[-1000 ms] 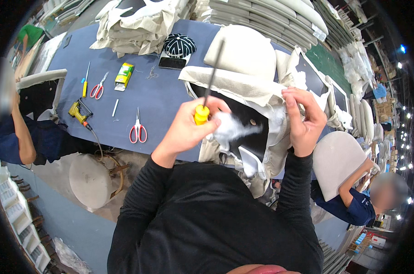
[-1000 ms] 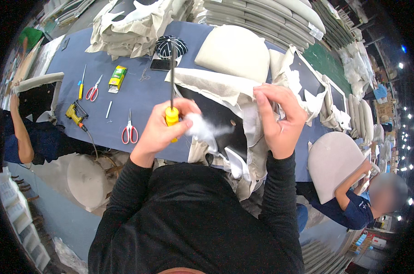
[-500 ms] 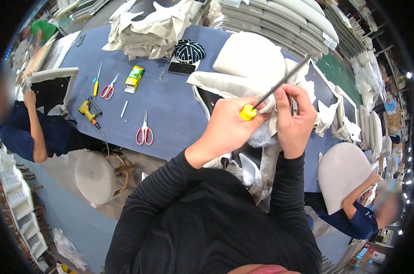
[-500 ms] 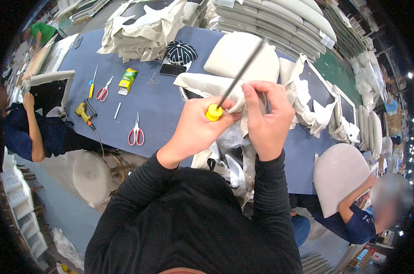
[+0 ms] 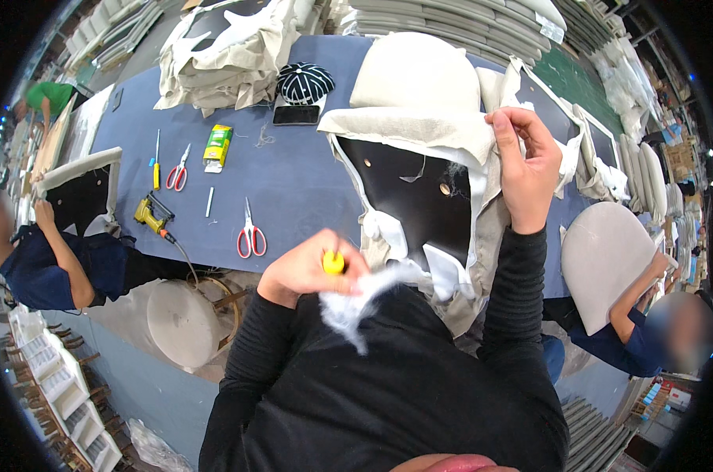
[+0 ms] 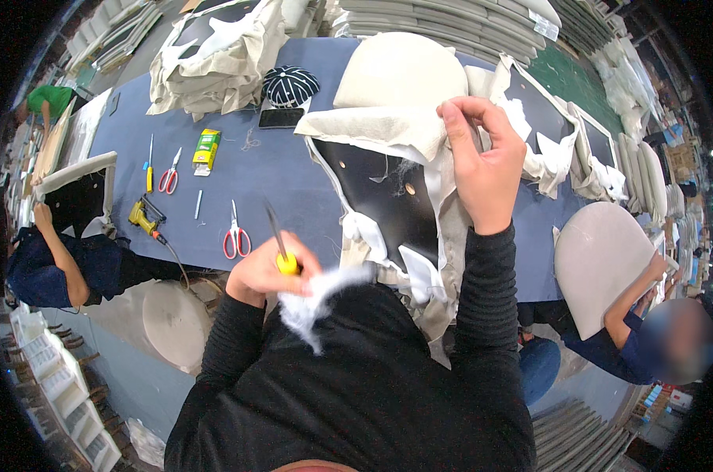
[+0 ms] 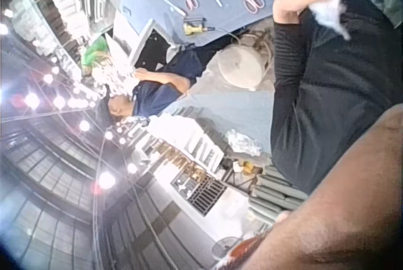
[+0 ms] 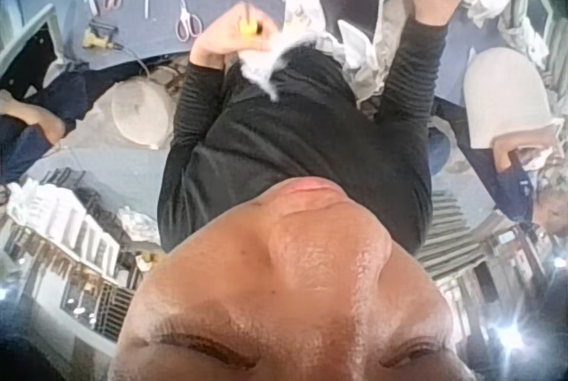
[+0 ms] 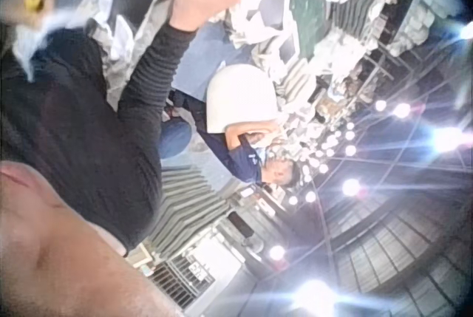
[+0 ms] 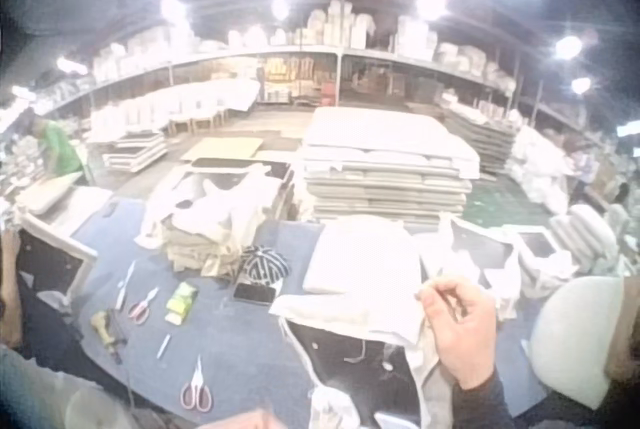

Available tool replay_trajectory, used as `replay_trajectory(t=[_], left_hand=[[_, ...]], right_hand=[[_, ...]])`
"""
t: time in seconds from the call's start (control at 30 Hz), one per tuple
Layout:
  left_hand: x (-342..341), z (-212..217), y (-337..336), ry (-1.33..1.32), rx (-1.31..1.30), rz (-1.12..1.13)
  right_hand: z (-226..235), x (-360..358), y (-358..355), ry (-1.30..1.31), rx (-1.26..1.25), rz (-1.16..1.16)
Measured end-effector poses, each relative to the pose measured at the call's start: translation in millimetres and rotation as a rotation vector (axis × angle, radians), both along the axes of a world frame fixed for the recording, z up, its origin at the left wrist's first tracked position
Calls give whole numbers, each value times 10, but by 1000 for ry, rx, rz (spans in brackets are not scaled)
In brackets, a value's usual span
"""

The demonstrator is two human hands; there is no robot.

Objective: The person uses a yellow-handled screwdriver to pry and pull fabric off a white upholstered chair component. They repeatedly work on the edges and corners to remove the fabric covering, occasionally using their hands to pull loose sections. The task involves manipulating the fabric and the chair part to separate the materials.

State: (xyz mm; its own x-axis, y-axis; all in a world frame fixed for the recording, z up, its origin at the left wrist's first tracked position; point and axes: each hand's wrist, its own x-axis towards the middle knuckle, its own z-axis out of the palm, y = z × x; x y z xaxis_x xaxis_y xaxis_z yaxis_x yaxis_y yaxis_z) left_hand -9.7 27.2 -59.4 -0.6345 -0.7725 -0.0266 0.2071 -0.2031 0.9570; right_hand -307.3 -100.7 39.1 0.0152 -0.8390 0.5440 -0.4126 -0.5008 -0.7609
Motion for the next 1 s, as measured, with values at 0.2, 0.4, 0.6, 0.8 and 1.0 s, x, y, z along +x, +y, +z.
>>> replay_trajectory(t=[0.2, 0.4, 0.6, 0.8, 1.0], left_hand=[[-384, 688, -360, 376, 70, 571], [-679, 1091, -677, 275, -74, 516], [-623, 903, -792, 641, 161, 461], [-699, 912, -730, 605, 116, 491], [-702, 837, -714, 510, 81, 484]], right_hand=[[300, 230, 312, 236, -65, 203], [392, 441, 576, 333, -106, 219], [152, 338, 624, -420, 182, 242], [-115, 109, 507, -683, 28, 305], [99, 224, 683, -286, -10, 244]])
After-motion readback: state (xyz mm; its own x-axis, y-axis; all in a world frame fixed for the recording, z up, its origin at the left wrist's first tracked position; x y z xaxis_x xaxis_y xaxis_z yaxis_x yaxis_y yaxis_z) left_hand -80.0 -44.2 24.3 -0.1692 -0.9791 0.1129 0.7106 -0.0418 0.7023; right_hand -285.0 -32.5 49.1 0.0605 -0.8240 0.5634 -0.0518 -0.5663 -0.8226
